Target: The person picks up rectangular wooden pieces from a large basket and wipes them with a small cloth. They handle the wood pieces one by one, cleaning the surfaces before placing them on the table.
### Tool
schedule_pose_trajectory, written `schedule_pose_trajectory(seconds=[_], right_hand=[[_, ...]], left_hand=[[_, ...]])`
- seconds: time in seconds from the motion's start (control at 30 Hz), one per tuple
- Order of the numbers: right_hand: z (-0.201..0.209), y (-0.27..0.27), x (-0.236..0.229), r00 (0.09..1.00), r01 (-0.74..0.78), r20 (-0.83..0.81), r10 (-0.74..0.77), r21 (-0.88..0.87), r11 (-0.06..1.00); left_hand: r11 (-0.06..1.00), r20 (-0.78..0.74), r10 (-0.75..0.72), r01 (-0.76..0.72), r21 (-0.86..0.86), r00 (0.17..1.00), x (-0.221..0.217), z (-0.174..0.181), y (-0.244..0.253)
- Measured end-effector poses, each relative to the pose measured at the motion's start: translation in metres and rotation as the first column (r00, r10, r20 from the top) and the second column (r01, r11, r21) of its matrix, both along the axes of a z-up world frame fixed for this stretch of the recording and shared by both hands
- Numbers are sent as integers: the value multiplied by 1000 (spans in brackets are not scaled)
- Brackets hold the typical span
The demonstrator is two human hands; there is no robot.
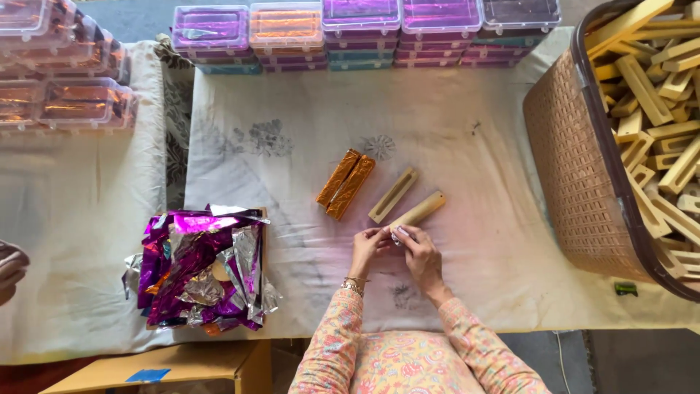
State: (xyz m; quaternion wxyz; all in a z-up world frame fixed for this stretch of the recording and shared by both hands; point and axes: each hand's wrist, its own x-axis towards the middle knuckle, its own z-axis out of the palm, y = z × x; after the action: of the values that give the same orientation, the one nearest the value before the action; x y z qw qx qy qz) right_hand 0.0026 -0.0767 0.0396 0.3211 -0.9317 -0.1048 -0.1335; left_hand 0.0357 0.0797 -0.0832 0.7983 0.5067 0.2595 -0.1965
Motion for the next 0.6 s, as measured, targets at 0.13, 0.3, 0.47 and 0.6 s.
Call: schedule_pose_trajectory(seconds=[0.13,0.3,0.47,0.6], right_hand=[[-8,-33,33,999,39,-17,-39,-35,999],[-5,-55,64,984,179,-16,-179,-15,984],[-5,-2,28,1000,-11,-20,11,-31,999],[19,1,24,997,-74,-18,74,-9,997]], left_hand=[[1000,-9,-9,9,24,1000,-2,7,-1],[998,-15,-20,20,63,1000,0,1,-2],[998,-12,-26,27,50,1000,-3,-30,1],[999,-1,4,-4,-42,1000,-7,-7,1]])
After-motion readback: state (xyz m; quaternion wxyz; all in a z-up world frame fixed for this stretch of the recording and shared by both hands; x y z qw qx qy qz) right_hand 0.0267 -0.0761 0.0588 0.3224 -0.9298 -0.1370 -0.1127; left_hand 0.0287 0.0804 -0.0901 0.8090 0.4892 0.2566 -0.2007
